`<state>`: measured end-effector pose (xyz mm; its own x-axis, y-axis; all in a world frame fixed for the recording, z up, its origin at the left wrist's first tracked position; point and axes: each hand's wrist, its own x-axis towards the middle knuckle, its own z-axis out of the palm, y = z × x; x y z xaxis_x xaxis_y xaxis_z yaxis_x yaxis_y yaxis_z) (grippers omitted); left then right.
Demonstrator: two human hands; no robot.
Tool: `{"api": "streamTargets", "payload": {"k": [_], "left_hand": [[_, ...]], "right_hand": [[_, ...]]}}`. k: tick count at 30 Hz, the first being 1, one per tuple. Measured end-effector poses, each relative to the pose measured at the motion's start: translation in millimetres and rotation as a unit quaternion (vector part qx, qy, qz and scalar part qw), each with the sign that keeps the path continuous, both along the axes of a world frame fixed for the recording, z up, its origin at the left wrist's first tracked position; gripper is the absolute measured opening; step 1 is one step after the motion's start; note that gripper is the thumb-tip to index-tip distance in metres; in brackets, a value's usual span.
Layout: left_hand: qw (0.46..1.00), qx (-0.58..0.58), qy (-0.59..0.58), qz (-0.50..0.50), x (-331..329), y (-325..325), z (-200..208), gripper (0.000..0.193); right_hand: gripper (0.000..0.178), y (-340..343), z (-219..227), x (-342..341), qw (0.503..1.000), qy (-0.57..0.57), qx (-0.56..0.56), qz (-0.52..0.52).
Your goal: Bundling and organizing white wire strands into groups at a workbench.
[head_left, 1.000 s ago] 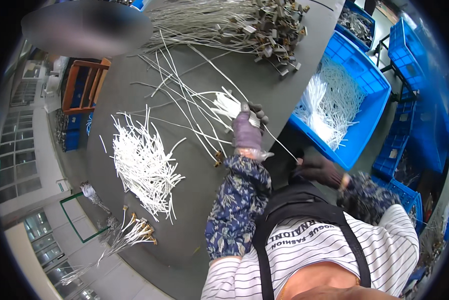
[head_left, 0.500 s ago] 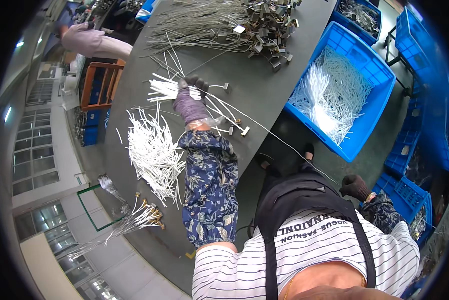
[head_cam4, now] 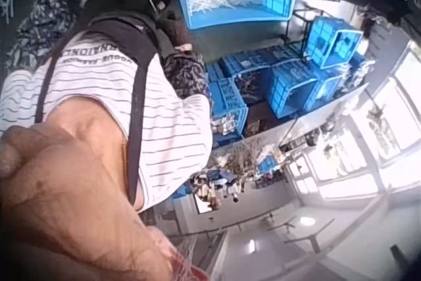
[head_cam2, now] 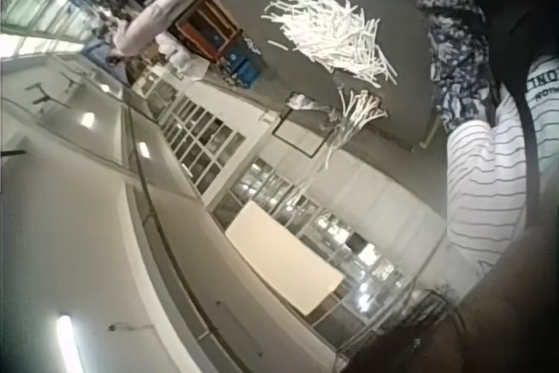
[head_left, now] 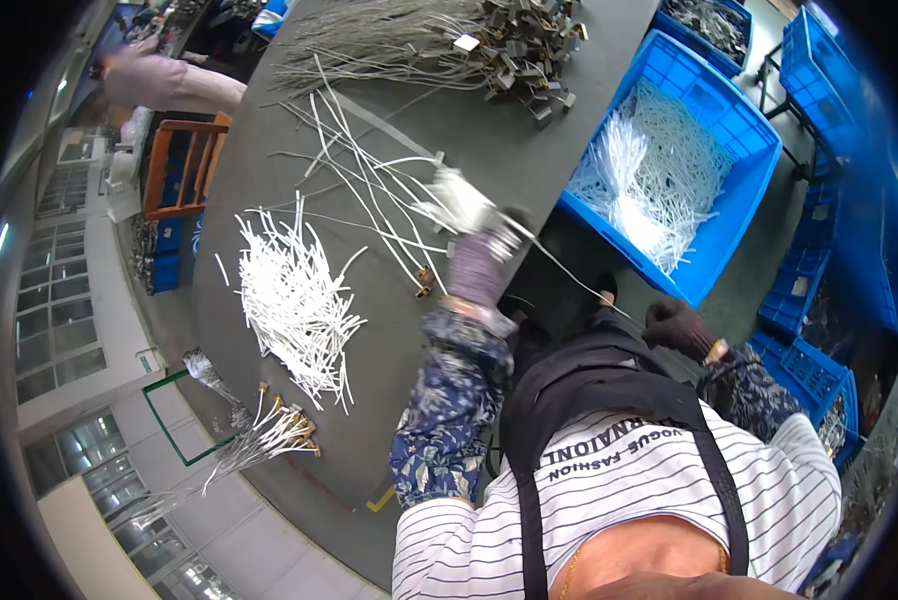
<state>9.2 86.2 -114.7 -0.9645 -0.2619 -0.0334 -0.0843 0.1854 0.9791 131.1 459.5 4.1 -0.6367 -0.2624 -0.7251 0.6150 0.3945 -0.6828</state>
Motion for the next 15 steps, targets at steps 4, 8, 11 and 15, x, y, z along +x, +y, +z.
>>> {"api": "streamTargets", "payload": {"k": [4,8,11,15], "left_hand": [[0.914,0.333,-0.184,0.141,-23.9,22.0,155.7,0.031],[0.962,0.121,-0.201,0.142,2.2,22.6,139.3,0.03],[0.947,0.2,-0.211,0.133,4.0,5.3,96.0,0.03],[0.969,-0.07,-0.229,0.06,-20.0,-64.4,116.8,0.026]], "right_hand": [[0.015,-1.2,-3.6,-13.9,0.997,0.031,-0.018,-0.072],[0.035,-109.2,12.5,-86.8,0.98,0.099,-0.147,-0.092],[0.051,-160.1,16.7,-124.8,0.975,0.15,-0.165,0.018],[0.07,-126.1,-3.4,-186.6,0.88,0.428,0.201,0.035]]}}
